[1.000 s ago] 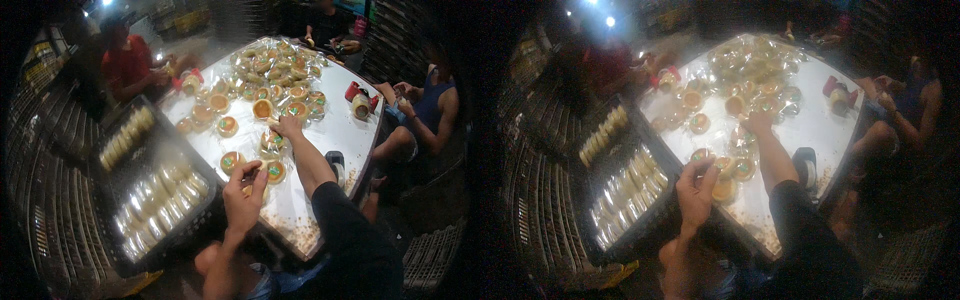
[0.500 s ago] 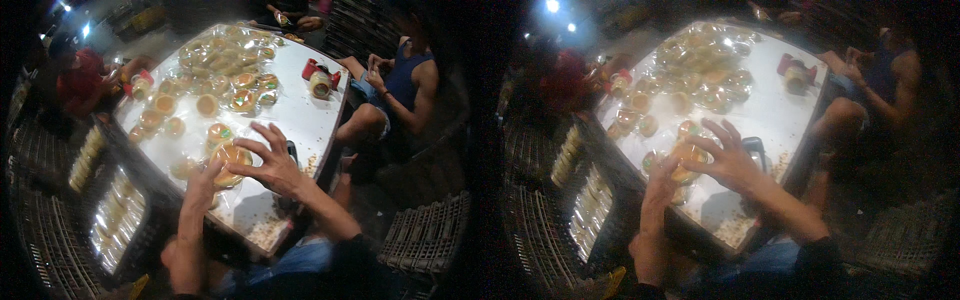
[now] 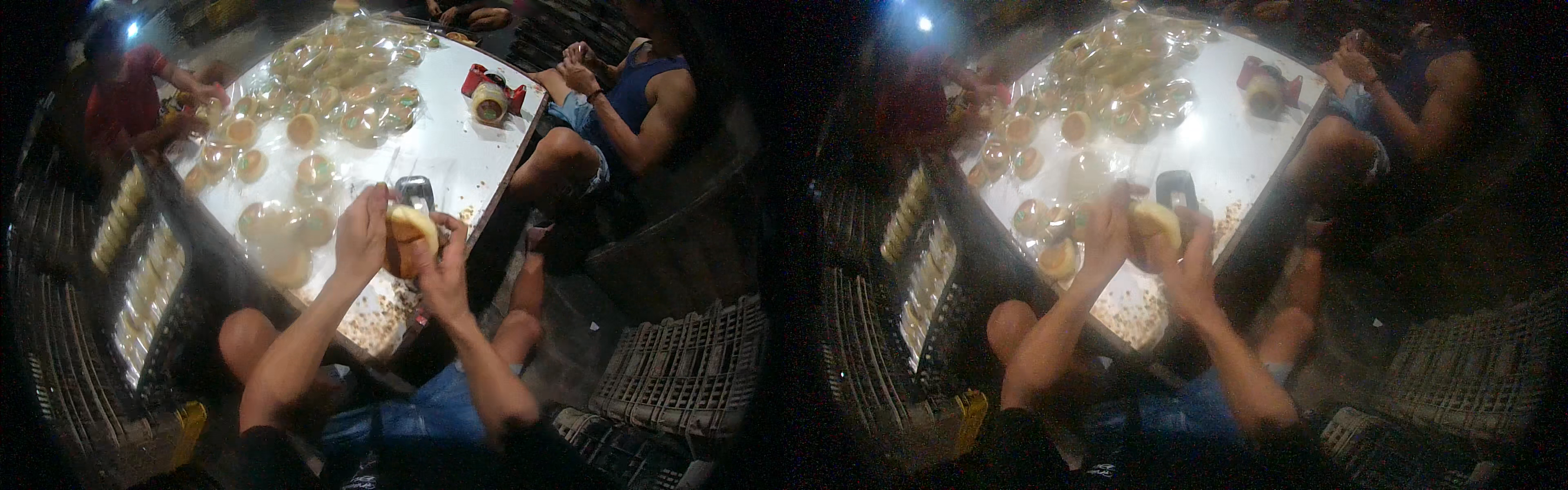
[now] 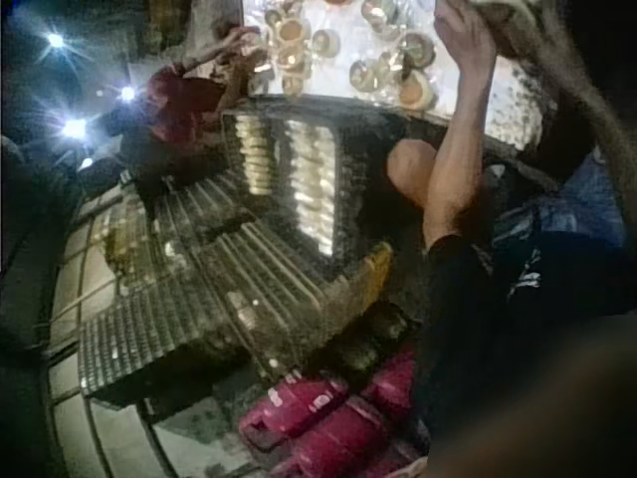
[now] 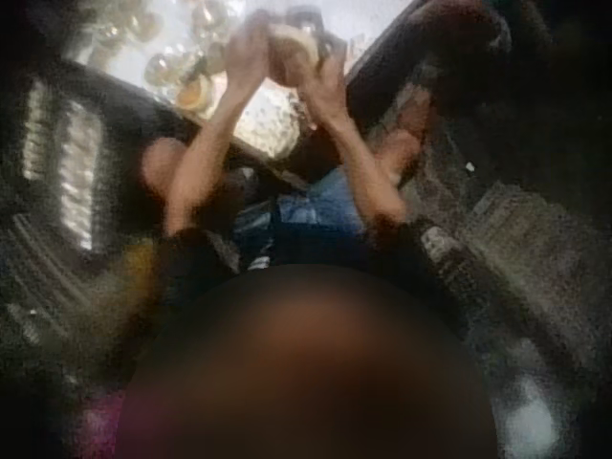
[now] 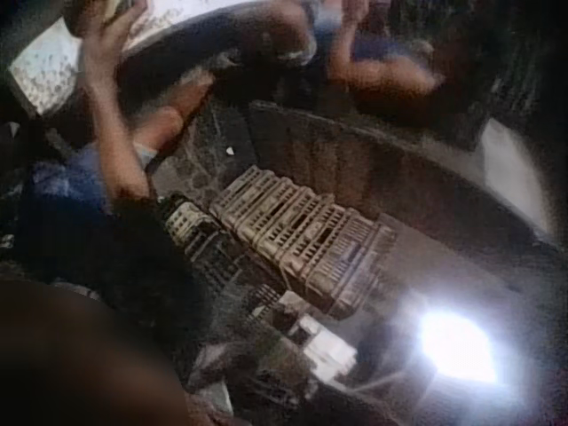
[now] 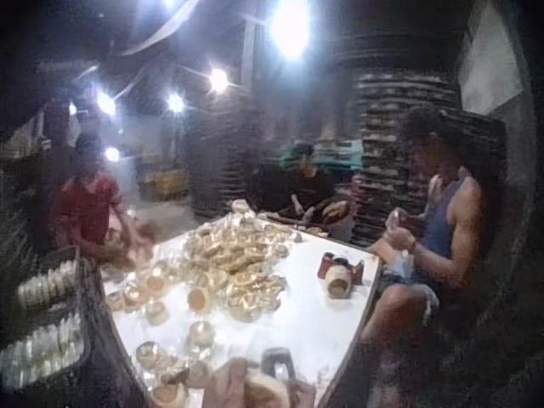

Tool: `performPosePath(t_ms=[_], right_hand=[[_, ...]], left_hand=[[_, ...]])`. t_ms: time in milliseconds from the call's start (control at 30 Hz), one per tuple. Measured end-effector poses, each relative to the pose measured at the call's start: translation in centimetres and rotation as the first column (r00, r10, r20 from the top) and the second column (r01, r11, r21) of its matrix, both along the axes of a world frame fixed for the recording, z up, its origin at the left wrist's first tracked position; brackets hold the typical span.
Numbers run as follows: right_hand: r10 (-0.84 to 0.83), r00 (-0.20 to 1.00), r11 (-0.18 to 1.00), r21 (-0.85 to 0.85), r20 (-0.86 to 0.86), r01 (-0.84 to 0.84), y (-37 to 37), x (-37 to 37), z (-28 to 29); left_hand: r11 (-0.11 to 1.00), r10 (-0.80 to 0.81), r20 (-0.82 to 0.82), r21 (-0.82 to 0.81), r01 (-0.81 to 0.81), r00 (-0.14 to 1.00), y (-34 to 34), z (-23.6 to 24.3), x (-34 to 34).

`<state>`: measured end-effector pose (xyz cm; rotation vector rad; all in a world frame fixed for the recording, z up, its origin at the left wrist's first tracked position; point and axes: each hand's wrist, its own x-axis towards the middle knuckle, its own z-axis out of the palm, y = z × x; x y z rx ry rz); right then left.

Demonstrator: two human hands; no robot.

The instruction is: The person sits on the floor and repeatedly picks up small round pies, places them into clear plastic bags, seals the bags, and stacks the packaged pies on the table. The person also moves a black crate to the side to clear space.

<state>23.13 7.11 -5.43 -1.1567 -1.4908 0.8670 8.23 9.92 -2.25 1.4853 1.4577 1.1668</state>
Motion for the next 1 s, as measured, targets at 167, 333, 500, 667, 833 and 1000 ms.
performPosePath(t_ms=[167, 333, 500, 667, 833, 1000], right_hand=[[-0.03, 0.969, 0.944, 0.31, -0.247, 0.108, -1.4, 3.0, 4.2], [-0.119, 0.902, 0.941, 0.243, -0.415, 0.236, -3.5, 2.1, 4.7], [-0.197, 0.98, 0.853, 0.497, 0.018, 0.162, -6.2, -1.9, 3.8], [-0.088, 0.98, 0.993, 0.062, -0.179, 0.1, -3.6, -6.4, 2.6], [0.219, 0.952, 0.971, -0.048, -0.214, -0.234, -2.5, -7.4, 0.7], [0.098, 0.941, 0.994, 0.082, -0.324, -0.075, -2.1, -4.2, 2.1]], left_hand=[[0.787, 0.123, 0.028, 0.607, -0.115, 0.992, -3.7, 2.5, 2.9], [0.928, 0.006, 0.351, 0.347, -0.136, 0.936, -6.6, 4.0, 2.3], [0.993, 0.115, 0.805, -0.071, -0.098, 0.582, -8.0, 3.6, 1.1], [0.904, 0.334, 0.426, 0.109, -0.414, 0.841, -5.9, 3.8, -2.8], [0.899, 0.396, 0.184, 0.124, -0.421, 0.9, -5.0, 1.5, -6.0], [0.835, 0.267, 0.093, 0.475, -0.278, 0.959, -7.3, -0.3, -4.3]])
